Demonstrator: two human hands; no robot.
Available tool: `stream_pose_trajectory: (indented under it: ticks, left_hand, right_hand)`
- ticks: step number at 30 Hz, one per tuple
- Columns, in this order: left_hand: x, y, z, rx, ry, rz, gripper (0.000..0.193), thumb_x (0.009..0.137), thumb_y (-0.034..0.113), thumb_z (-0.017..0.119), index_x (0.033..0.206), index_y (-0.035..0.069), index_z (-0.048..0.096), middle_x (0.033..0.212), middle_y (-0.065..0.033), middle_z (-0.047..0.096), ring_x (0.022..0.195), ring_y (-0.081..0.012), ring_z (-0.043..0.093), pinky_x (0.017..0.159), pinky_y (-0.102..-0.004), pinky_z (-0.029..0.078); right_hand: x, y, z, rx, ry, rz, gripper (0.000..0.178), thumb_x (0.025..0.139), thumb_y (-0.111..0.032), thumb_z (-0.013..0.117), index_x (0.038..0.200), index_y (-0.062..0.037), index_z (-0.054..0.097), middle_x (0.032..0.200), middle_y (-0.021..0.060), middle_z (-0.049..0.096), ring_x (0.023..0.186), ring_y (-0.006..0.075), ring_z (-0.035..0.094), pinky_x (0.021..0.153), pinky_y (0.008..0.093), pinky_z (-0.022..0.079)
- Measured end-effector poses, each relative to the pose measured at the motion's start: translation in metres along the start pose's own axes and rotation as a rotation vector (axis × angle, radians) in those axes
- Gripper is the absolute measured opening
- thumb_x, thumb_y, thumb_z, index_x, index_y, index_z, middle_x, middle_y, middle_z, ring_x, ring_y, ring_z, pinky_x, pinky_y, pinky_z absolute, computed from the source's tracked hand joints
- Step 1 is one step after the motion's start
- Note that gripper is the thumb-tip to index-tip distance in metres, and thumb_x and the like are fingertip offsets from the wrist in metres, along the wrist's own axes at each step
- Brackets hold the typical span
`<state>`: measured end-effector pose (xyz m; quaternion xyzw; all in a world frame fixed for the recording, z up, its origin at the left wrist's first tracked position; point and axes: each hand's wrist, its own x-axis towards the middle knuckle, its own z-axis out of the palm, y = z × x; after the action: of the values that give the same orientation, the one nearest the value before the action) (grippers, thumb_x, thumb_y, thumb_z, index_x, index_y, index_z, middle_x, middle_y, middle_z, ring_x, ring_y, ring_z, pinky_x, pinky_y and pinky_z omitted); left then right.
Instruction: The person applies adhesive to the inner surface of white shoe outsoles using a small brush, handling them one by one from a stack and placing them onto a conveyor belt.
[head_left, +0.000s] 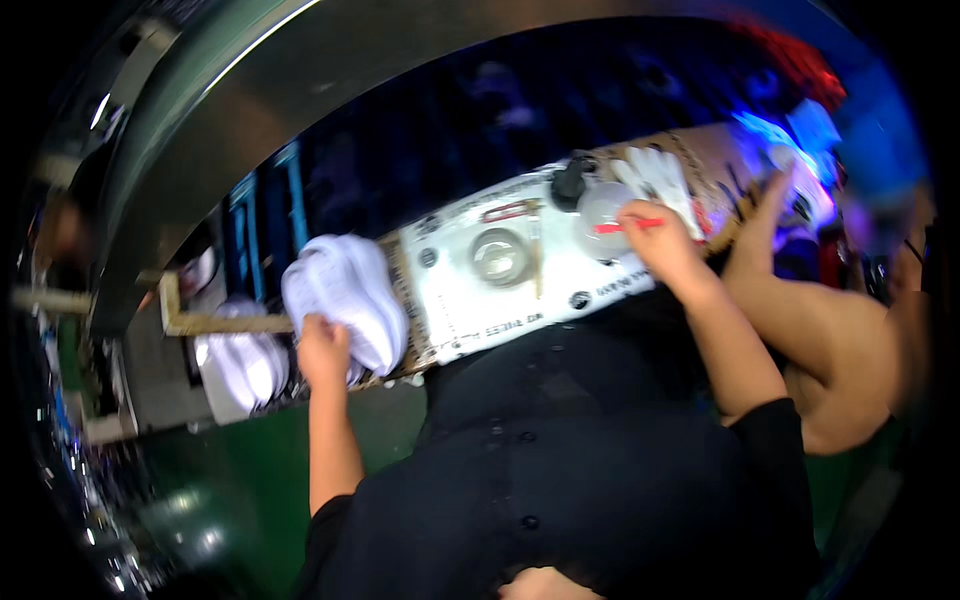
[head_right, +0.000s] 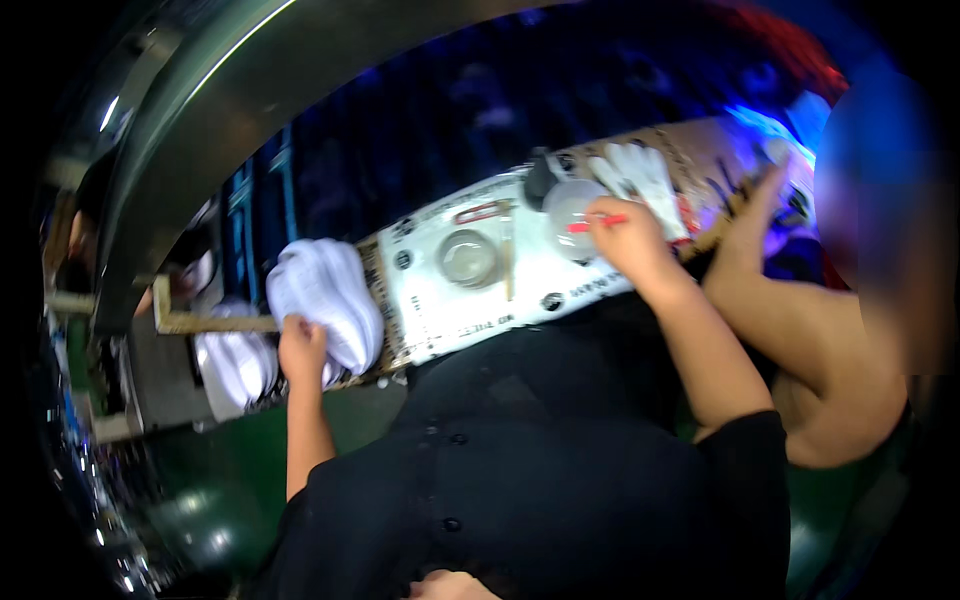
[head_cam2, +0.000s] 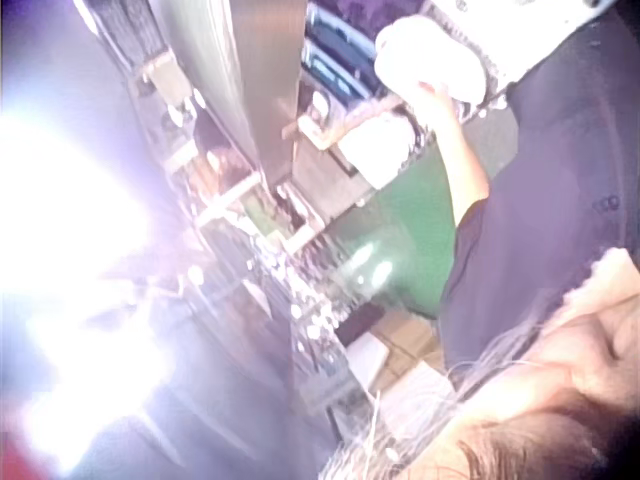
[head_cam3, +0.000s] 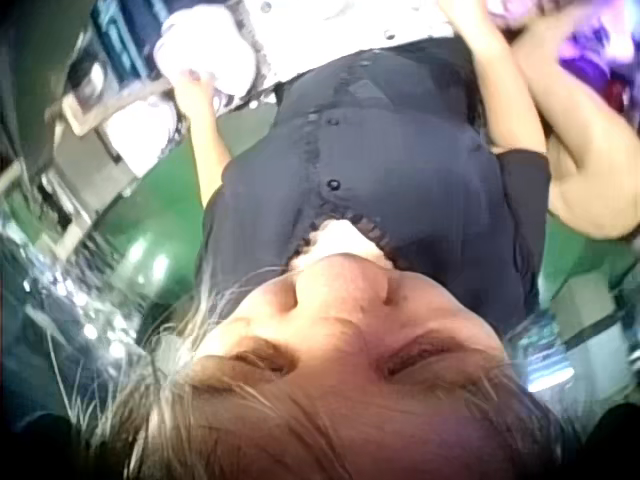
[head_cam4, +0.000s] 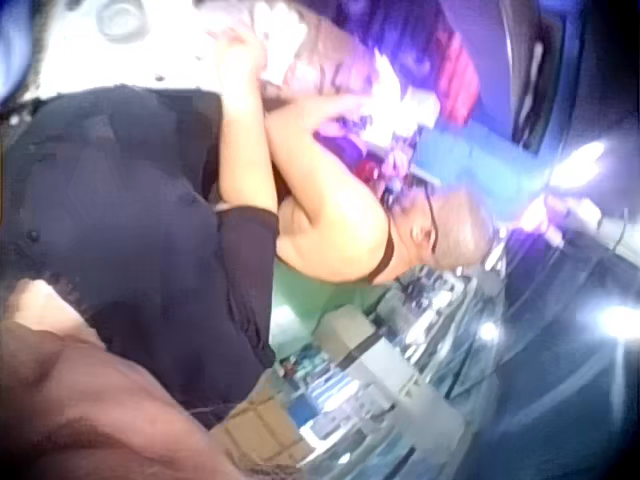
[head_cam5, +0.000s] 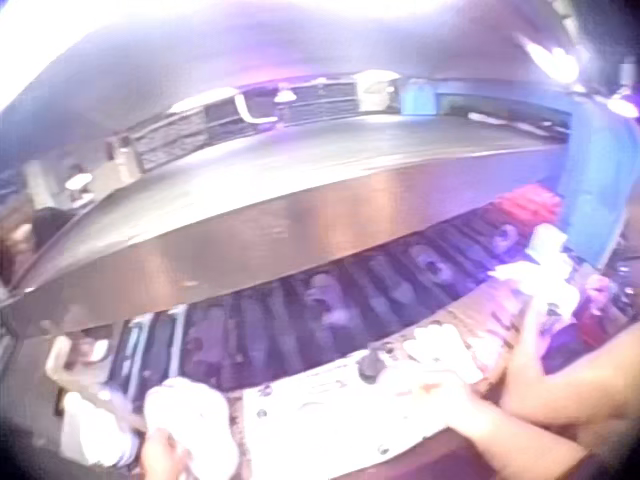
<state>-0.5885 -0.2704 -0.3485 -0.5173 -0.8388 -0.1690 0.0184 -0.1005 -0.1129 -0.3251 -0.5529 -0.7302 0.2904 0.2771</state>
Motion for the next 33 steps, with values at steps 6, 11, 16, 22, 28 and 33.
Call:
stream_pose_trajectory:
  ticks: [6, 11, 16, 22, 28, 33]
  left_hand:
    - [0.003, 0.024, -0.026, 0.064, -0.084, -0.08, 0.022, 0.079, 0.019, 0.057, 0.092, 0.003, 0.05, 0.076, -0.0244, 0.063, 0.071, -0.0444, 0.062, 0.063, -0.0539, 0.048]
    - [-0.02, 0.02, -0.048, -0.593, 0.18, -0.093, 0.038, 0.078, -0.001, 0.056, 0.116, -0.001, 0.054, 0.071, -0.0019, 0.054, 0.058, -0.0115, 0.051, 0.058, -0.0254, 0.043]
    - [-0.046, 0.031, -0.096, -0.973, -0.347, -0.07, 0.045, 0.082, 0.0, 0.057, 0.127, -0.002, 0.057, 0.083, 0.0034, 0.053, 0.069, -0.0022, 0.046, 0.061, -0.0179, 0.038]
    - [-0.067, 0.047, -0.093, -1.076, -0.988, 0.029, 0.046, 0.08, 0.013, 0.065, 0.124, 0.001, 0.059, 0.089, 0.0018, 0.056, 0.074, -0.0058, 0.05, 0.067, -0.0206, 0.041]
    - [-0.086, 0.031, -0.077, -1.589, -1.32, -0.781, 0.084, 0.075, 0.034, 0.062, 0.146, 0.002, 0.03, 0.135, -0.0248, 0.048, 0.108, -0.0332, 0.062, 0.095, -0.0411, 0.05]
    - [-0.055, 0.058, -0.065, -1.728, -1.459, -0.729, 0.078, 0.084, 0.045, 0.051, 0.146, 0.001, 0.031, 0.127, -0.0299, 0.053, 0.105, -0.0456, 0.061, 0.087, -0.0512, 0.054]
  right_hand:
    - [-0.008, -0.023, -0.027, 0.224, 0.066, 0.052, 0.013, 0.091, -0.008, 0.056, 0.092, 0.0003, 0.065, 0.075, 0.0007, 0.06, 0.071, 0.0062, 0.052, 0.064, 0.0225, 0.041]
    - [-0.024, -0.022, -0.022, 0.295, 0.118, 0.236, 0.014, 0.092, -0.01, 0.056, 0.095, -0.0016, 0.066, 0.071, -0.0005, 0.056, 0.067, 0.006, 0.05, 0.062, 0.0212, 0.038]
    - [-0.042, 0.01, -0.017, 0.578, 0.249, 0.26, 0.018, 0.095, -0.015, 0.056, 0.104, -0.0013, 0.065, 0.071, -0.0025, 0.053, 0.066, 0.0048, 0.046, 0.062, 0.0187, 0.035]
    - [-0.052, 0.007, -0.023, 0.7, 0.218, 0.294, 0.023, 0.098, -0.019, 0.053, 0.108, 0.0005, 0.061, 0.074, -0.0023, 0.051, 0.07, 0.0056, 0.045, 0.068, 0.0186, 0.036]
    - [-0.058, -0.024, -0.04, 0.819, 0.217, 0.273, 0.025, 0.094, -0.013, 0.061, 0.113, 0.0035, 0.058, 0.082, 0.0043, 0.062, 0.078, 0.0106, 0.057, 0.077, 0.0231, 0.046]
    - [-0.064, -0.08, -0.051, 0.852, 0.065, 0.207, 0.02, 0.09, -0.01, 0.064, 0.106, 0.0019, 0.064, 0.084, 0.0063, 0.066, 0.079, 0.0109, 0.059, 0.076, 0.0231, 0.046]
